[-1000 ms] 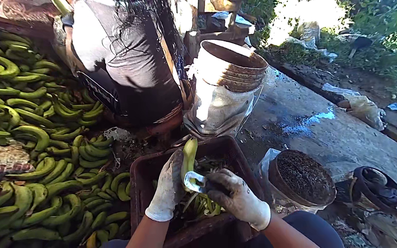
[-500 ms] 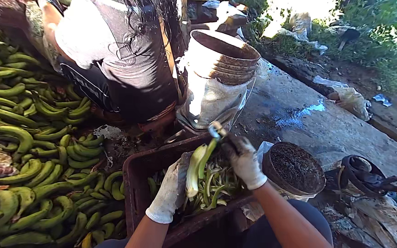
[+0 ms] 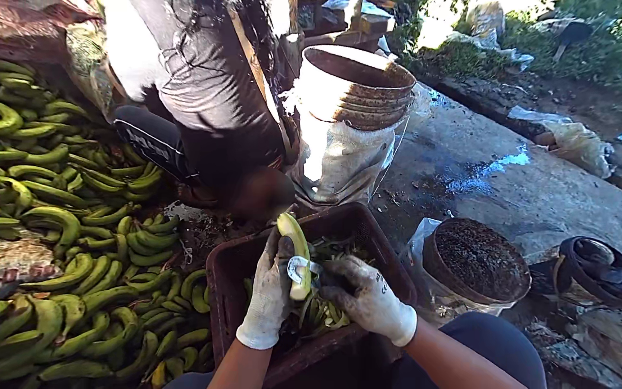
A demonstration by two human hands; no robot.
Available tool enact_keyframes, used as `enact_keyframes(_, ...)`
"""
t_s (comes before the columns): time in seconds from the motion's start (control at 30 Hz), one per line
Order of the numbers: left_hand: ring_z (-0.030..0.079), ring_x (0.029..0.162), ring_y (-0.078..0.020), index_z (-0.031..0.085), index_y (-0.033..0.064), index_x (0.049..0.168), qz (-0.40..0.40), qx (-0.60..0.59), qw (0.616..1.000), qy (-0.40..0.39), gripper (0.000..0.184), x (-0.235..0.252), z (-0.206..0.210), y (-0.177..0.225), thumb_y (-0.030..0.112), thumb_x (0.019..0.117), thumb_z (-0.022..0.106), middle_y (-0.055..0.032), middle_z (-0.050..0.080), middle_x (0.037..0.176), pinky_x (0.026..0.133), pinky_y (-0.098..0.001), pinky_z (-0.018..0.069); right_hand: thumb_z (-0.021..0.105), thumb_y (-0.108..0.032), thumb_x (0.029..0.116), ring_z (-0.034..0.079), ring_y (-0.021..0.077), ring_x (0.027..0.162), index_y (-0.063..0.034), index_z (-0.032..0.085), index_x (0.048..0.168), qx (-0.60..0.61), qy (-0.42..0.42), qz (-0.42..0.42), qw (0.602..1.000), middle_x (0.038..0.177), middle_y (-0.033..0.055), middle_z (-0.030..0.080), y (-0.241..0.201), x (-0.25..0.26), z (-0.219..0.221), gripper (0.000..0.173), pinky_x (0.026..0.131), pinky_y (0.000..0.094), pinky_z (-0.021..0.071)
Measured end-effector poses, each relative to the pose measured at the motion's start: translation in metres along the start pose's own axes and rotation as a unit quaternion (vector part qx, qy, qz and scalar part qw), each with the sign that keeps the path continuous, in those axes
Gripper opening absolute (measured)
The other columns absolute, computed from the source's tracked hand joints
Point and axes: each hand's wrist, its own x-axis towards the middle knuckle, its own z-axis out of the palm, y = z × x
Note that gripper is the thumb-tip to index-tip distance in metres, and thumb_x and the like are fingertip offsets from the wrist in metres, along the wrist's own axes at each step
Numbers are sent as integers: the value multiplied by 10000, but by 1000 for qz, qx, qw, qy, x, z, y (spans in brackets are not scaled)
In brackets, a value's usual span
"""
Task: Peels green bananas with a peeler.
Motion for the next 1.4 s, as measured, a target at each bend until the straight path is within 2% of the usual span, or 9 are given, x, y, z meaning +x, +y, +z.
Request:
enact_keyframes(0.23, 695, 947, -226, 452, 104, 1505, -176, -90, 967, -164, 689, -2, -1, 0, 511, 975, 617, -159, 675, 1163, 802, -368, 608, 661, -501, 962, 681, 132, 998, -172, 716, 1253, -74, 175, 96, 977, 1127, 33, 704, 25, 45, -44, 443, 886, 398, 588)
enact_keyframes(0.33, 711, 986, -305, 426, 31, 1469, -132, -159, 974, -98, 685, 3, -1, 0, 401, 956, 686, -224, 682, 1165, 834, -429, 617, 671, -503, 954, 687, 110, 1009, -123, 675, 1295, -57, 155, 98, 981, 1149, 31, 715, 9, 31, -39, 511, 906, 367, 592)
enact_keyframes(0.5, 704, 999, -227, 424, 39, 1412, -40, -188, 978, 78, 356, 10, 1, -7, 198, 1094, 397, -150, 678, 1128, 872, -392, 604, 698, -479, 942, 675, 97, 1069, -92, 685, 1247, -36, 61, 56, 996, 1173, 36, 710, -1, 0, -6, 494, 955, 329, 577)
enact_keyframes(0.67, 716, 950, -232, 423, 11, 1406, -32, -142, 981, 129, 349, 9, 4, -5, 170, 1096, 404, -149, 680, 1094, 840, -386, 617, 680, -486, 950, 662, 114, 1075, -121, 707, 1230, -61, 29, 41, 997, 1152, 40, 706, 2, -2, 3, 461, 945, 335, 560)
enact_keyframes(0.9, 685, 965, -222, 287, 100, 1572, -121, -52, 985, -114, 584, 0, -3, 10, 232, 1045, 502, -146, 653, 1181, 846, -387, 598, 674, -380, 979, 654, 131, 1131, -105, 714, 1260, -56, 31, 7, 998, 1189, 64, 708, 27, 20, -13, 396, 1012, 337, 539)
enact_keyframes(1.07, 688, 1049, -238, 261, 160, 1606, -241, -89, 937, -236, 809, -4, -4, 6, 379, 939, 662, -148, 638, 1291, 886, -404, 594, 551, -488, 1024, 668, 112, 1107, -167, 714, 1264, -90, 27, 114, 989, 1196, 19, 719, 40, 44, -38, 432, 1003, 374, 540)
enact_keyframes(1.17, 699, 967, -288, 336, 93, 1544, -199, -147, 960, -133, 778, -3, 1, -2, 384, 924, 704, -198, 661, 1172, 813, -427, 612, 631, -556, 949, 662, 114, 1105, -159, 693, 1278, -79, 61, 149, 984, 1209, 29, 705, 28, 37, -41, 519, 991, 378, 545)
enact_keyframes(1.27, 705, 1005, -276, 452, 41, 1387, -175, -246, 953, 24, 354, 3, 5, -10, 230, 1090, 417, -187, 683, 1142, 862, -435, 605, 661, -522, 944, 660, 131, 1121, -127, 691, 1278, -82, 78, 117, 987, 1206, 46, 705, 18, 19, -25, 518, 1000, 377, 548)
enact_keyframes(1.4, 702, 905, -218, 541, 28, 1196, -177, -310, 920, 159, 321, 11, 5, -15, 254, 1119, 326, -143, 685, 1007, 802, -377, 599, 660, -520, 943, 648, 160, 1133, -145, 698, 1279, -109, 27, 103, 988, 1195, 54, 695, 15, 3, -1, 505, 1002, 386, 538)
